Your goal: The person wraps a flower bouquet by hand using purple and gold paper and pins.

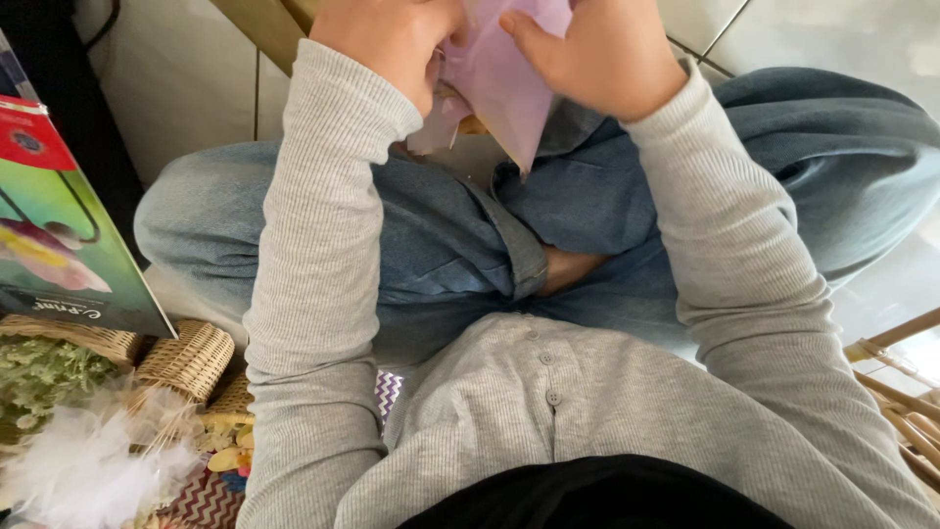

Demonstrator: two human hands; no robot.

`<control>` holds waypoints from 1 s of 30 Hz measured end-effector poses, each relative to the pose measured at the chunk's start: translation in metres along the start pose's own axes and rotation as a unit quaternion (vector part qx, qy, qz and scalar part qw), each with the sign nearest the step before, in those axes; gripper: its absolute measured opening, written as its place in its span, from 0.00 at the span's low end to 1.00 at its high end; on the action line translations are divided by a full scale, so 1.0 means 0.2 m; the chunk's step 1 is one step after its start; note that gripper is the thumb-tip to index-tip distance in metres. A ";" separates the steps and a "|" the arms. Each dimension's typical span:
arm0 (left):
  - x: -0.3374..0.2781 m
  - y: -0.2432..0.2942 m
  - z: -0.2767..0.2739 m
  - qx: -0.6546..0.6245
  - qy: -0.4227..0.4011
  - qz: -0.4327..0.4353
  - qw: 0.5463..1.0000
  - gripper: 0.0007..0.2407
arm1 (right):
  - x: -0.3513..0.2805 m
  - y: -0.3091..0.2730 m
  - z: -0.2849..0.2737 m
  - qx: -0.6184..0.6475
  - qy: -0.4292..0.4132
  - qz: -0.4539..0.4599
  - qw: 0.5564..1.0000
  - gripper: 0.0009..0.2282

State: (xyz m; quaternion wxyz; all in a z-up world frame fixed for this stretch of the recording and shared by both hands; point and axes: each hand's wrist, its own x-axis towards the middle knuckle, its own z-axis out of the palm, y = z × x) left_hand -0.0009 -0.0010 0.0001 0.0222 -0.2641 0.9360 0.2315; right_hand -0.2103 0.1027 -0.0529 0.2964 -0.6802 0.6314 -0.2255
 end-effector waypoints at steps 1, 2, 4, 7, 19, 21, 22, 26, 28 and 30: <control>0.00 0.00 0.01 0.006 -0.020 -0.021 1.000 0.02 | -0.02 -0.01 0.00 -0.019 0.022 0.024 0.999 0.16; 0.00 -0.01 0.02 0.006 -0.019 -0.021 1.000 0.02 | 0.01 -0.07 -0.04 -0.020 0.022 0.023 0.999 0.16; 0.00 -0.02 0.03 0.041 -0.079 -0.011 0.996 0.05 | 0.08 -0.20 -0.11 0.109 -0.078 -0.015 0.991 0.16; -0.02 -0.04 0.04 0.062 -0.045 0.013 0.997 0.02 | 0.11 -0.15 -0.07 0.160 -0.142 -0.046 0.976 0.16; -0.11 -0.12 -0.13 -0.005 -0.075 -0.046 0.996 0.08 | 0.05 0.15 0.12 -0.028 -0.118 0.021 0.992 0.08; -0.07 -0.11 -0.10 -0.033 -0.045 -0.025 0.998 0.07 | 0.05 0.11 0.09 -0.060 -0.094 -0.003 0.994 0.08; -0.06 -0.11 -0.09 -0.062 -0.018 -0.006 0.998 0.10 | 0.06 0.08 0.08 -0.089 -0.073 -0.027 0.993 0.08; 0.00 -0.06 -0.11 -0.075 -0.011 -0.018 0.997 0.15 | 0.13 -0.18 -0.11 0.143 -0.031 -0.108 0.983 0.15; 0.03 -0.05 -0.12 -0.087 -0.012 -0.023 0.996 0.15 | 0.14 -0.21 -0.10 0.214 -0.031 -0.113 0.970 0.03; 0.03 -0.07 -0.06 -0.069 0.023 -0.001 0.997 0.15 | 0.12 -0.22 -0.05 0.220 -0.012 -0.099 0.970 0.07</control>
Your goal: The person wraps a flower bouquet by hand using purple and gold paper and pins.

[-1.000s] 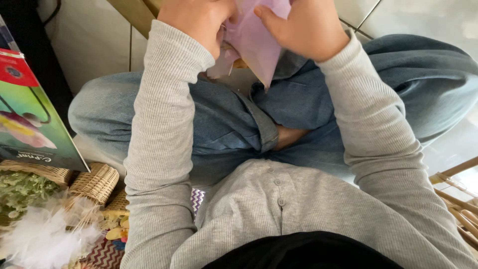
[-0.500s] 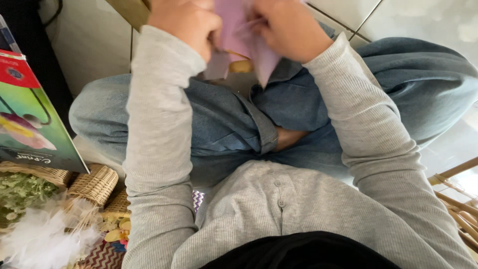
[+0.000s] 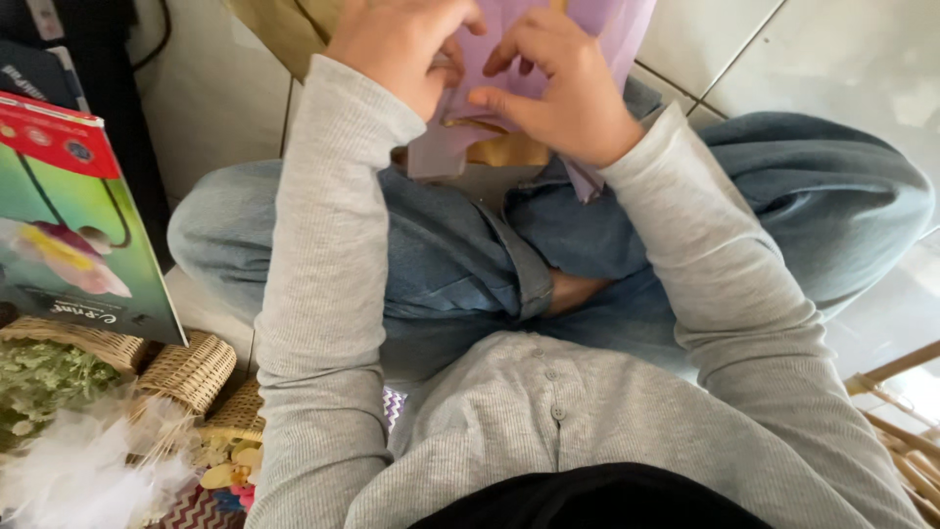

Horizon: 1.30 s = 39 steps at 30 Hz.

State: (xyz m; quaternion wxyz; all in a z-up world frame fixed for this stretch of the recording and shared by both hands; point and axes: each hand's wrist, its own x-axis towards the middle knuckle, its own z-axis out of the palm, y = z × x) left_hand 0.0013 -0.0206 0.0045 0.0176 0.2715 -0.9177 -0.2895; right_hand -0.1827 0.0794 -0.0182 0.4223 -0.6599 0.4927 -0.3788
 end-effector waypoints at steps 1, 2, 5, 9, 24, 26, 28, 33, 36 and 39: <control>0.01 -0.01 0.03 0.015 0.030 0.027 0.999 0.14 | -0.01 0.01 0.03 0.004 0.024 0.014 1.000 0.13; 0.02 0.00 0.02 0.017 0.032 0.027 0.999 0.14 | -0.01 0.00 0.04 0.003 0.024 0.011 1.000 0.13; 0.05 0.02 0.00 -0.015 0.038 0.024 0.999 0.15 | 0.00 -0.03 0.06 0.020 0.065 0.034 0.997 0.08; 0.06 0.00 -0.01 -0.111 0.007 0.002 0.994 0.16 | -0.01 -0.03 0.06 0.024 0.055 0.070 0.996 0.05; 0.14 -0.04 0.18 0.028 0.095 0.017 0.995 0.07 | -0.03 -0.10 0.08 -0.099 0.129 0.012 0.987 0.05; 0.16 -0.04 0.19 0.034 0.096 0.013 0.995 0.08 | -0.04 -0.09 0.08 -0.125 0.131 -0.005 0.983 0.05; 0.17 -0.02 0.16 0.018 0.094 0.017 0.995 0.12 | -0.05 -0.06 0.09 -0.174 0.115 -0.028 0.978 0.03; 0.18 -0.07 0.25 0.034 0.093 -0.008 0.995 0.08 | -0.04 -0.13 0.08 -0.212 0.090 -0.067 0.971 0.03; 0.20 -0.11 0.32 0.057 0.085 -0.036 0.994 0.09 | -0.02 -0.17 0.07 -0.239 0.056 -0.139 0.959 0.04; 0.21 -0.09 0.30 0.059 0.110 -0.027 0.992 0.07 | -0.01 -0.18 0.02 -0.280 0.023 -0.201 0.938 0.05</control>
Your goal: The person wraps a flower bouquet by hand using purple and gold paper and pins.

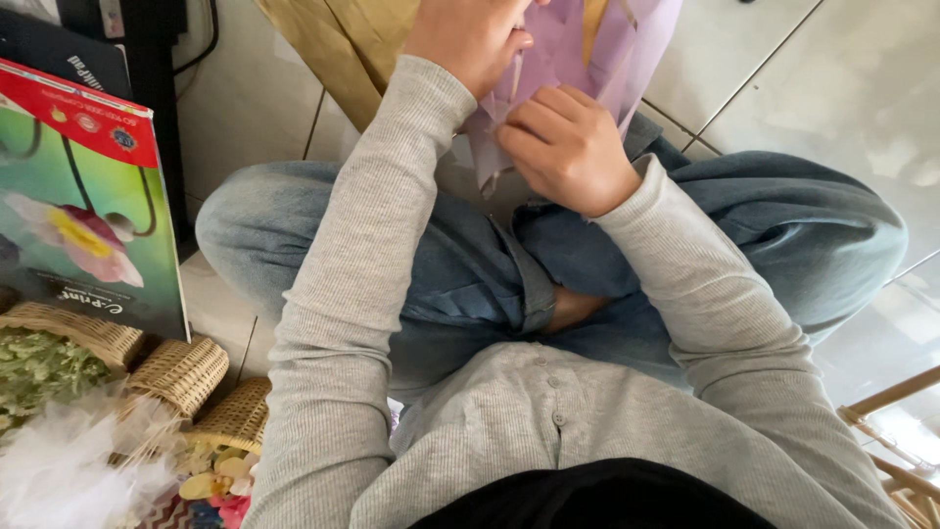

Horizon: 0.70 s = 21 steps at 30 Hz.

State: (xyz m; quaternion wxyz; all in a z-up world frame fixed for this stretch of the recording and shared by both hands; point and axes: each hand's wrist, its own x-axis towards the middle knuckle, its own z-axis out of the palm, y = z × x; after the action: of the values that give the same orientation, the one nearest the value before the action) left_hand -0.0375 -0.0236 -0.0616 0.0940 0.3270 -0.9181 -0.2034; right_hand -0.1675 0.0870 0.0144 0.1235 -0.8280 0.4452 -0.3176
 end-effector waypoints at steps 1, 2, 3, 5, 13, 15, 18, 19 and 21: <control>0.01 0.01 -0.01 -0.009 0.013 0.010 1.000 0.10 | 0.01 0.01 -0.02 -0.012 -0.012 -0.035 0.999 0.05; 0.01 0.01 -0.01 -0.008 0.014 0.010 1.000 0.10 | -0.01 0.02 -0.01 -0.012 -0.012 -0.036 0.999 0.05; 0.01 0.00 0.00 -0.008 0.022 0.020 1.000 0.11 | -0.02 0.03 -0.01 0.031 -0.013 -0.002 0.999 0.04; 0.00 0.00 -0.05 -0.005 0.032 0.031 0.999 0.12 | -0.03 0.05 -0.01 0.073 -0.011 0.031 0.997 0.03; -0.03 0.03 -0.22 -0.105 -0.031 0.105 0.988 0.11 | -0.11 0.19 -0.01 0.345 0.016 0.330 0.878 0.04; -0.04 0.03 -0.22 -0.110 -0.038 0.095 0.989 0.09 | -0.11 0.18 0.00 0.348 0.009 0.343 0.873 0.04; -0.03 0.02 -0.23 -0.128 -0.036 0.094 0.987 0.04 | -0.11 0.19 0.01 0.348 0.001 0.361 0.865 0.04; -0.04 0.02 -0.24 -0.141 -0.028 0.099 0.985 0.05 | -0.11 0.19 0.01 0.347 -0.002 0.368 0.863 0.04; -0.04 0.03 -0.24 -0.138 -0.043 0.083 0.986 0.07 | -0.11 0.17 0.01 0.339 -0.003 0.368 0.866 0.04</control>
State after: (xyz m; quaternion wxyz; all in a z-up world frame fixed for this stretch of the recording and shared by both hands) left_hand -0.0207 -0.0295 -0.0170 0.1155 0.2241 -0.9084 -0.3337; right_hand -0.1982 0.0841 -0.0124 0.5061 -0.5119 0.5824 -0.3778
